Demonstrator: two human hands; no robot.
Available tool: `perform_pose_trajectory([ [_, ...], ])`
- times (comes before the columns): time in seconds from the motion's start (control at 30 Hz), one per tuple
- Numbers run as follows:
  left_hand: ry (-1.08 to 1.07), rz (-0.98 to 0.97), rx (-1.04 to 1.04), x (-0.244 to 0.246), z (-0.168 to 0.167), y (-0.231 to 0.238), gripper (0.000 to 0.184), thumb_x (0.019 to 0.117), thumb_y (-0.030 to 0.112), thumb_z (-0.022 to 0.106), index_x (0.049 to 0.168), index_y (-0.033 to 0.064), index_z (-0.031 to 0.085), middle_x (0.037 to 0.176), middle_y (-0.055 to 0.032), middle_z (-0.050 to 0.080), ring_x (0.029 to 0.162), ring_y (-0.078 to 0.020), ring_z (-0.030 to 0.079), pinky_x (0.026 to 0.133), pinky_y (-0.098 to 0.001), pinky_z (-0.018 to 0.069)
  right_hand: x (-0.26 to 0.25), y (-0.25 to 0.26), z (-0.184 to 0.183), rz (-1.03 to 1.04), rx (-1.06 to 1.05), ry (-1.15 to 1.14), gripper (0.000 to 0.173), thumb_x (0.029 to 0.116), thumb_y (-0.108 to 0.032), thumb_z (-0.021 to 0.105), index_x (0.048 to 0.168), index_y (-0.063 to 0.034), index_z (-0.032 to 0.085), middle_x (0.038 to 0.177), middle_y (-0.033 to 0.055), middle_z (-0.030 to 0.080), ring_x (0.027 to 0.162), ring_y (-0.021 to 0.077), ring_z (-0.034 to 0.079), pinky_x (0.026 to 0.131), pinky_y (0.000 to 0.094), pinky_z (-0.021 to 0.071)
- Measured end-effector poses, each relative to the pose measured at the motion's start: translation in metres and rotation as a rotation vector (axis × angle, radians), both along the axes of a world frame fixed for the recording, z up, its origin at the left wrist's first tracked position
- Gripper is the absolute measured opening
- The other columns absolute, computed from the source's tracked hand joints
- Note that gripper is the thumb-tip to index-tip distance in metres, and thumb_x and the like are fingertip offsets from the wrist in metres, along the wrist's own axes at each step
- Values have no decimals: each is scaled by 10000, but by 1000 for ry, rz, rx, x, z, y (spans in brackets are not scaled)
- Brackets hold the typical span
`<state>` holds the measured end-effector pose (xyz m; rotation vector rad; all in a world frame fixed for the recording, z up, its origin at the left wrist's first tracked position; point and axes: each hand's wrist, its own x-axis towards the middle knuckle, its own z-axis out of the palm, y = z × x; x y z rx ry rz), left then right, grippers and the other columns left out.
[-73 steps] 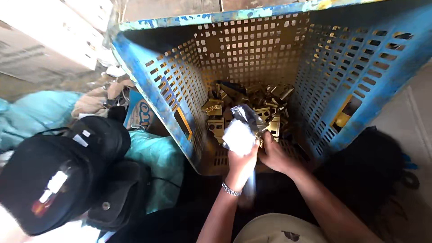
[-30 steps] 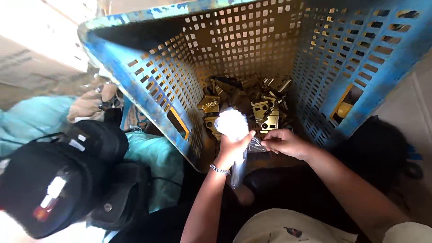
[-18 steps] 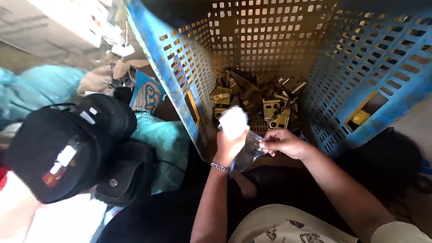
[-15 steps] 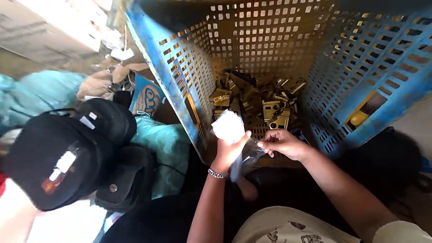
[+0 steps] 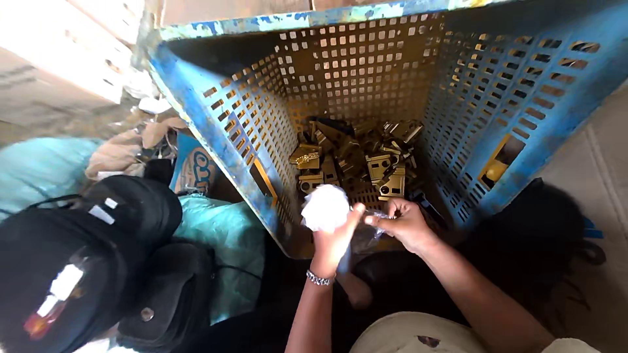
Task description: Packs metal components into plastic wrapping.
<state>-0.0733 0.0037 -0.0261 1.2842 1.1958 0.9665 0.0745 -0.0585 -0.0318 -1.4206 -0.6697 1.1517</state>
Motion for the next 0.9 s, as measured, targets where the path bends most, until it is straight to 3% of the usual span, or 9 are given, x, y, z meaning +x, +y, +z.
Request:
perform_pose_trajectory([
  [0.13, -87, -336, -323, -3, 16, -5, 597, 637, -53, 879, 1147, -45, 570, 955, -22, 722, 899, -66, 706, 851, -263, 604, 3, -3, 8, 331, 182, -373, 380, 703, -131, 842, 603, -68, 481, 614, -86, 468, 601, -85, 389, 553, 113, 301],
  [0.2, 295, -260, -46, -15, 5, 6, 547, 694, 71, 853, 1153, -87, 601, 992, -76, 701, 957, -93, 684, 883, -271, 570, 19, -1, 11, 424, 187, -448, 444, 780, -239, 846, 606, -64, 478, 601, -83, 446, 579, -76, 366, 538, 120, 273],
  [0.3, 666, 3, 337, -38, -22, 25, 536, 740, 150, 806, 1111, -201, 641, 1011, -317, 710, 981, -411, 717, 894, -563, 548, 49, 0, 15, 198, 79, -597, 328, 902, -198, 730, 695, -5, 564, 646, -33, 500, 589, -35, 420, 561, 149, 363],
  [0.4, 126, -48, -98, -24, 2, 12, 585, 733, 78, 875, 1201, -80, 560, 1010, -74, 702, 943, -87, 687, 879, -268, 583, 46, 4, 13, 135, 65, -679, 304, 846, -228, 809, 787, 18, 640, 728, 26, 585, 658, 33, 502, 626, 208, 440],
  [0.47, -161, -236, -370, -4, 13, -4, 493, 657, -56, 854, 1083, -13, 611, 887, -19, 728, 831, -85, 709, 797, -284, 615, 21, -1, 8, 347, 272, -634, 254, 790, -195, 833, 864, 28, 737, 796, 99, 724, 724, 91, 675, 699, 252, 575],
  [0.6, -170, -230, -280, -9, 3, -1, 314, 662, -109, 765, 897, 56, 638, 774, 40, 675, 728, -34, 653, 709, -226, 577, 32, 14, 8, 520, 239, -270, 399, 830, -229, 816, 621, -103, 501, 605, -115, 486, 567, -85, 424, 536, 118, 334],
  [0.7, 183, -3, -86, -18, -10, 8, 403, 694, -40, 778, 1050, -93, 598, 861, -22, 657, 794, -3, 639, 753, -190, 556, 79, 50, 2, 578, -146, -377, 225, 931, -178, 726, 915, 37, 662, 843, 77, 699, 741, 117, 668, 726, 308, 577],
  [0.8, 66, 68, -83, -14, -18, 11, 376, 742, -65, 705, 1095, -88, 578, 910, -19, 685, 861, -17, 665, 803, -200, 565, 98, 90, -47, 1018, -454, -1013, 507, 927, -27, 667, 1417, 31, 549, 1501, 213, 506, 1440, 388, 403, 1195, 616, 234],
  [0.9, -113, 37, -70, -4, -18, 11, 257, 812, -75, 680, 1059, -57, 613, 900, -26, 736, 846, -62, 703, 803, -236, 589, 93, 89, -79, 1242, -640, -1346, 785, 831, 13, 768, 1527, 39, 405, 1580, 267, 378, 1504, 483, 243, 1206, 704, 72],
])
